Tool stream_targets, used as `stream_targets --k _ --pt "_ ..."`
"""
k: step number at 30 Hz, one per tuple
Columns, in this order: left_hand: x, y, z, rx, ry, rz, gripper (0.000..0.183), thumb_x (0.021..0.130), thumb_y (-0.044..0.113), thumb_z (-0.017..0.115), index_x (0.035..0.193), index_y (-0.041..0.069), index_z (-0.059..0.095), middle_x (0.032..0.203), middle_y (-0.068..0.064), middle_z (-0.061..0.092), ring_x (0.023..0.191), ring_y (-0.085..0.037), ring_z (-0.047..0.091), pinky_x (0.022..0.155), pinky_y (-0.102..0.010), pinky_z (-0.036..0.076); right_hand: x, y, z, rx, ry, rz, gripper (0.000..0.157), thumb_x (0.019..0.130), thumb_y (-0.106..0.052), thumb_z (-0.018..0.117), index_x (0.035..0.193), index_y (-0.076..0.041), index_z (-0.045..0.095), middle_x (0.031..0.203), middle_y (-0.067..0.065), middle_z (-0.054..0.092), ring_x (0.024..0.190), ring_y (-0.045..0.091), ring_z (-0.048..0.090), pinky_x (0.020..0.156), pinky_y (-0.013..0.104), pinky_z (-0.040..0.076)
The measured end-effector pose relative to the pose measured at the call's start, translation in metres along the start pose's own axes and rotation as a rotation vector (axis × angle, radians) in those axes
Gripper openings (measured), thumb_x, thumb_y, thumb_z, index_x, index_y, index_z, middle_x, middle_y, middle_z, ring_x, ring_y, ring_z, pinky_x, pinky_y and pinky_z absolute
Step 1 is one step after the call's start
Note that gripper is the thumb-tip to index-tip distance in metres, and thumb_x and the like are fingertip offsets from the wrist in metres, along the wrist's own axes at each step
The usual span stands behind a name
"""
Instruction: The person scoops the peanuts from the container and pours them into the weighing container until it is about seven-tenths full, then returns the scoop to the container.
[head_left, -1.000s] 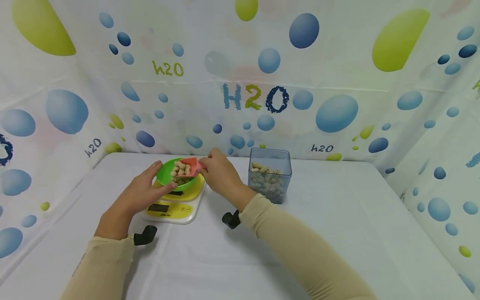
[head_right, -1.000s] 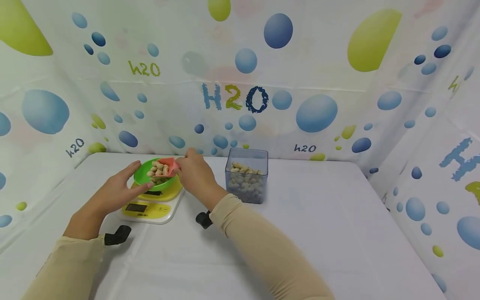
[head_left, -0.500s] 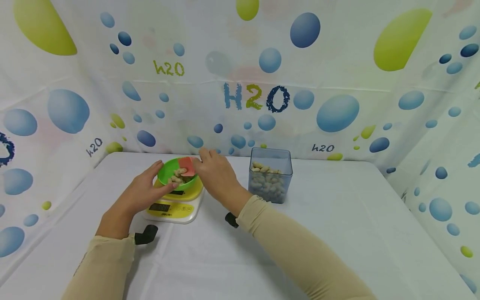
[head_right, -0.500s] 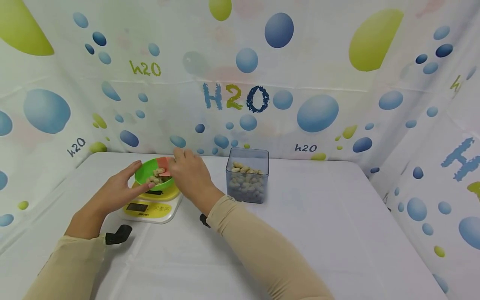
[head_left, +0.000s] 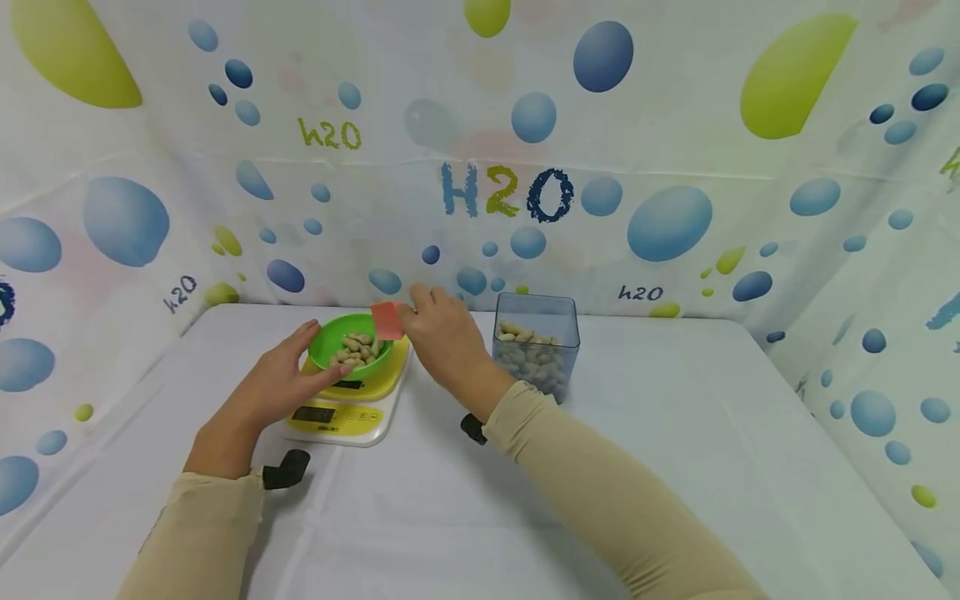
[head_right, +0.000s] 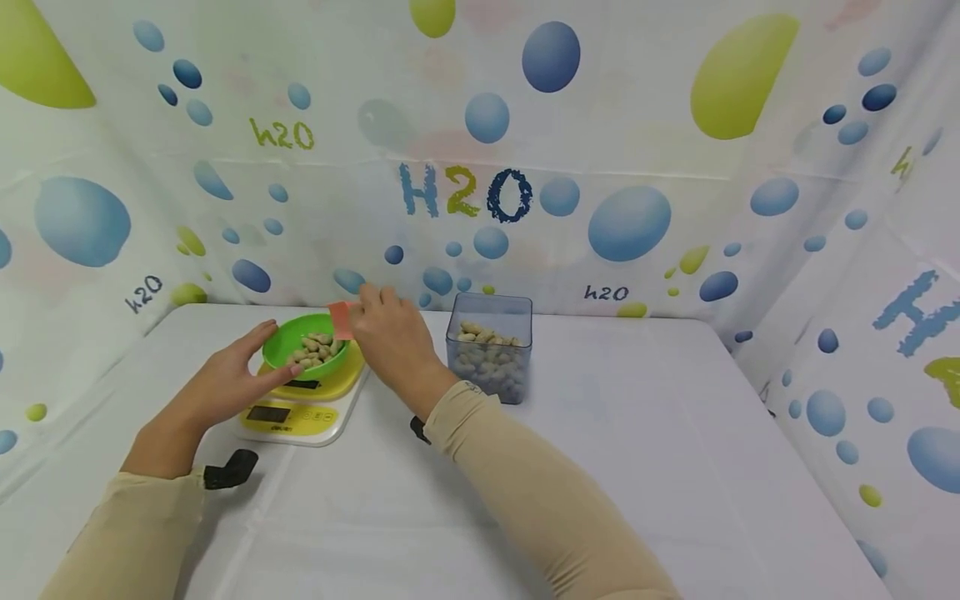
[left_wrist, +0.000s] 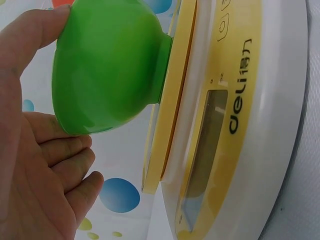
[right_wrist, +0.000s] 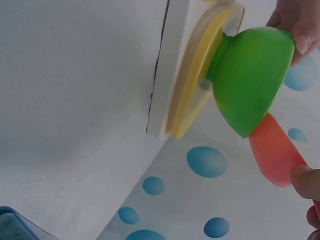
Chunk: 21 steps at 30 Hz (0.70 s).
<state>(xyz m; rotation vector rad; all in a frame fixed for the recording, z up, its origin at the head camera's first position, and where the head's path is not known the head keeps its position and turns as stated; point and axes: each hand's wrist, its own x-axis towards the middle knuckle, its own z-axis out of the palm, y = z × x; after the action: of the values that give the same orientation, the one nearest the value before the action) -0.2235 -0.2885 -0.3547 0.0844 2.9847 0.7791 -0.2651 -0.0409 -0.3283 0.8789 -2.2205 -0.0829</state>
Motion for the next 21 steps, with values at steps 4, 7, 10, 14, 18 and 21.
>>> stream_targets --k 4,7,10,14,18,21 --pt "0.001 0.0 0.0 0.002 -0.006 -0.006 0.102 0.089 0.067 0.053 0.159 0.007 0.009 0.163 -0.022 0.011 0.145 -0.051 0.018 0.111 -0.07 0.023 -0.001 0.003 0.0 0.018 0.0 0.012 0.024 0.096 -0.011 0.062 0.117 -0.015 0.073 0.096 0.004 0.059 0.078 0.018 0.054 0.058 0.023 0.048" --pt "0.0 0.001 -0.001 0.001 -0.012 -0.005 0.102 0.089 0.067 0.052 0.159 0.007 0.008 0.163 -0.022 0.011 0.145 -0.051 0.017 0.111 -0.07 0.023 -0.003 0.005 -0.001 0.025 0.006 0.017 0.024 0.096 -0.012 0.061 0.116 -0.016 0.073 0.094 0.004 0.058 0.076 0.018 0.054 0.057 0.023 0.046" --pt "-0.001 0.001 -0.001 0.0 -0.012 -0.001 0.101 0.09 0.067 0.052 0.159 0.007 0.009 0.163 -0.022 0.011 0.145 -0.051 0.017 0.111 -0.07 0.023 -0.004 0.009 -0.001 0.047 0.011 0.024 0.021 0.097 -0.015 0.063 0.115 -0.017 0.074 0.09 0.004 0.058 0.073 0.017 0.053 0.056 0.022 0.045" --pt "0.0 0.003 -0.002 -0.012 -0.014 -0.002 0.101 0.09 0.066 0.052 0.159 0.006 0.008 0.163 -0.023 0.011 0.145 -0.052 0.017 0.11 -0.071 0.023 -0.006 0.016 -0.003 0.1 -0.006 0.039 0.022 0.096 -0.026 0.065 0.114 -0.019 0.074 0.086 0.003 0.055 0.069 0.016 0.05 0.055 0.022 0.042" --pt "0.001 0.006 -0.002 -0.016 -0.007 -0.001 0.1 0.091 0.066 0.052 0.159 0.006 0.007 0.163 -0.022 0.01 0.145 -0.051 0.016 0.11 -0.071 0.022 -0.01 0.025 -0.01 0.155 -0.071 0.071 0.028 0.094 -0.036 0.065 0.117 -0.022 0.073 0.087 0.001 0.053 0.072 0.016 0.048 0.055 0.024 0.037" --pt "0.001 0.01 -0.004 0.0 0.022 0.017 0.097 0.093 0.064 0.05 0.158 0.006 0.008 0.164 -0.021 0.009 0.146 -0.05 0.015 0.111 -0.07 0.021 -0.012 0.033 -0.016 0.179 -0.114 0.085 0.03 0.094 -0.037 0.064 0.12 -0.023 0.072 0.09 0.0 0.054 0.076 0.016 0.049 0.058 0.025 0.038"
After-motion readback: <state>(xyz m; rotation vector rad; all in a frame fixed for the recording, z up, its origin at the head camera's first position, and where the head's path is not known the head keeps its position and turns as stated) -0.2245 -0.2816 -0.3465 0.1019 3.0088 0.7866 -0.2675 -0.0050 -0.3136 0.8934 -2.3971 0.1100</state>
